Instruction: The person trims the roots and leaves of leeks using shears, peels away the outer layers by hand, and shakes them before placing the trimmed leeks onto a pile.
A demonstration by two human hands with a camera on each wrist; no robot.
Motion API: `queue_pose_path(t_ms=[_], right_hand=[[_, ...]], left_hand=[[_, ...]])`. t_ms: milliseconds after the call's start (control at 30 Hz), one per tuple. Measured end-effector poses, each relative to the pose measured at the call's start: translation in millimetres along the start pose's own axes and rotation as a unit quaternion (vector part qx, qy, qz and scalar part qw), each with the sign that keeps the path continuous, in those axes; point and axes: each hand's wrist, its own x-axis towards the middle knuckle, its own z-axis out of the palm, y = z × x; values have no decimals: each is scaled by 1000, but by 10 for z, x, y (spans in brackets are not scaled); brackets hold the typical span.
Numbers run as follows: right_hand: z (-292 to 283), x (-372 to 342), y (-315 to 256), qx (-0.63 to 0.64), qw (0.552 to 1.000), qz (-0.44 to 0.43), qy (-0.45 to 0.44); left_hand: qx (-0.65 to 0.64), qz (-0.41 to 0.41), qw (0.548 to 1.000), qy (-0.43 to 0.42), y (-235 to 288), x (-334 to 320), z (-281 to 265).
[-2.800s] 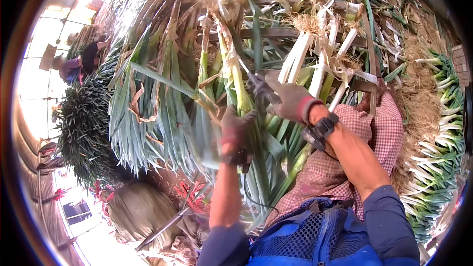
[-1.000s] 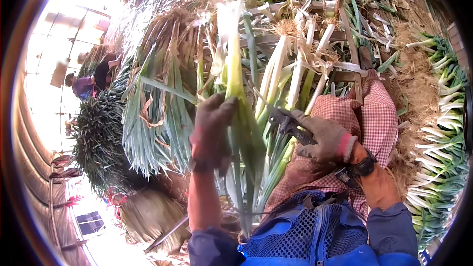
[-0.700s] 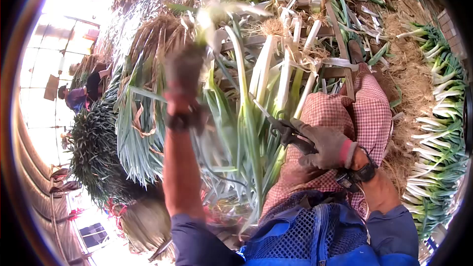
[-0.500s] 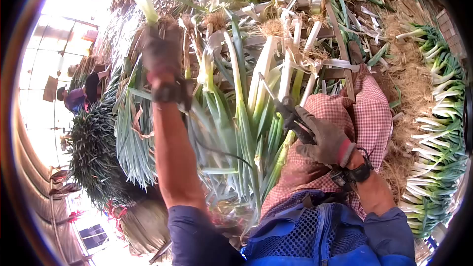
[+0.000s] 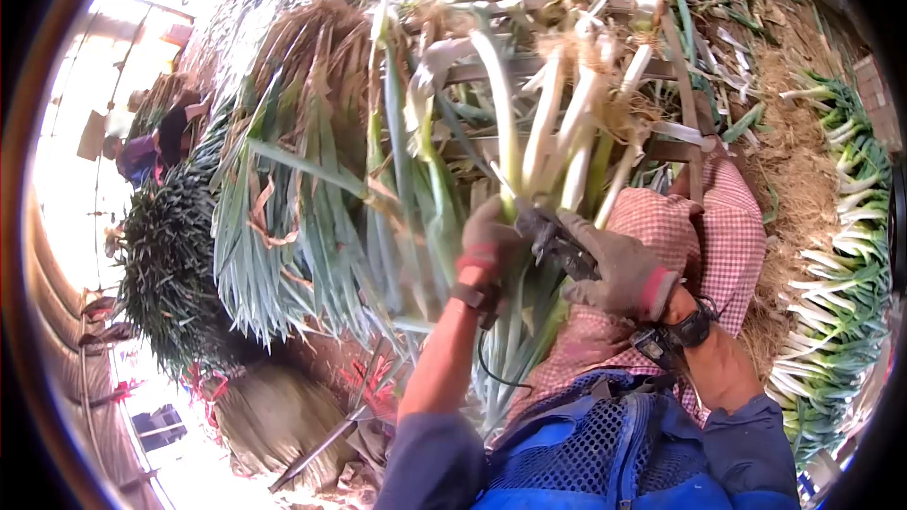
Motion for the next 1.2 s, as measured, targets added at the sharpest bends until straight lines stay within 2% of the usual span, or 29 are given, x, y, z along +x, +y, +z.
queue_pose_path(t_ms=[67, 133, 200, 233, 300, 333, 367, 400, 433, 467, 500, 567, 600, 667, 700, 733, 767, 800, 867, 900, 933, 967, 1000, 1033, 1067, 1100, 1133, 1167, 1200], right_hand=[[141, 223, 24, 40, 993, -82, 73], [139, 374, -191, 13, 997, -66, 36], [155, 484, -318, -33, 996, -61, -57], [147, 527, -346, -36, 997, -39, -63], [98, 574, -347, -34, 998, -6, -47], [79, 585, -325, -33, 999, 26, -28], [120, 579, -239, -29, 999, 13, -10], [148, 547, -197, -29, 999, 14, -12], [163, 513, -182, -27, 999, 2, -23], [163, 491, -180, -25, 999, -11, -31], [136, 480, -196, -15, 997, 19, -69], [193, 410, -65, -13, 999, 3, -44], [227, 384, -4, -10, 1000, -13, -25], [156, 373, -1, -15, 999, 18, -47], [147, 375, 24, -11, 998, 32, -56], [154, 373, 41, -6, 997, 44, -66], [173, 383, 65, -6, 997, 43, -69], [197, 402, 97, 16, 999, 16, -38], [202, 424, 96, 41, 999, -12, -5], [193, 434, 77, 44, 999, -7, -11], [183, 444, 64, 48, 999, 0, -16], [172, 449, 49, 50, 999, 0, -14], [164, 446, 31, 52, 998, 10, -36], [163, 448, 28, 52, 997, 19, -59], [198, 438, 57, 52, 997, 21, -59], [252, 417, 100, 39, 998, 1, -42], [272, 406, 123, 26, 999, -20, -24], [259, 401, 107, 25, 999, -19, -24], [242, 399, 70, 20, 998, 4, -65]], left_hand=[[187, 83, 979, -1, -458, -93, 44], [384, 165, 908, 33, -933, -192, 71], [259, 189, 947, 22, -501, -258, -59], [140, 128, 982, -8, -662, -199, -163], [-90, 81, 993, 14, -208, -111, -410], [116, 61, 977, 166, -229, 29, -508], [287, 62, 906, 303, -82, 67, -623], [286, 60, 907, 303, -213, 199, -694], [363, 47, 864, 345, -458, 373, -741], [399, 43, 840, 365, -508, 462, -808], [434, 38, 813, 385, -550, 550, -877], [419, -81, 890, 160, -380, 645, -1045], [409, -47, 897, 162, -306, 715, -1147], [277, -44, 949, 143, -153, 1072, -1651], [132, 18, 976, 171, 105, 1157, -1914], [-34, 90, 979, 181, 376, 1237, -2175], [-176, 161, 955, 174, 652, 1314, -2435], [-472, -39, 855, 211, 1032, 1347, -2481], [-467, 45, 859, 208, 1232, 1257, -2470], [-541, 63, 818, 185, 968, 1427, -2478], [-516, 51, 836, 178, 375, 1686, -2421], [-410, 14, 892, 187, 27, 1770, -2195], [-65, -34, 980, 185, -240, 1772, -1932], [130, -85, 973, 170, -459, 1711, -1686], [223, -121, 955, 156, -611, 1624, -1441], [268, -50, 940, 205, -680, 1504, -1298], [332, -79, 917, 208, -391, 1334, -1226], [381, -88, 893, 224, -412, 1352, -1157], [429, -95, 866, 240, -421, 1383, -1127]])
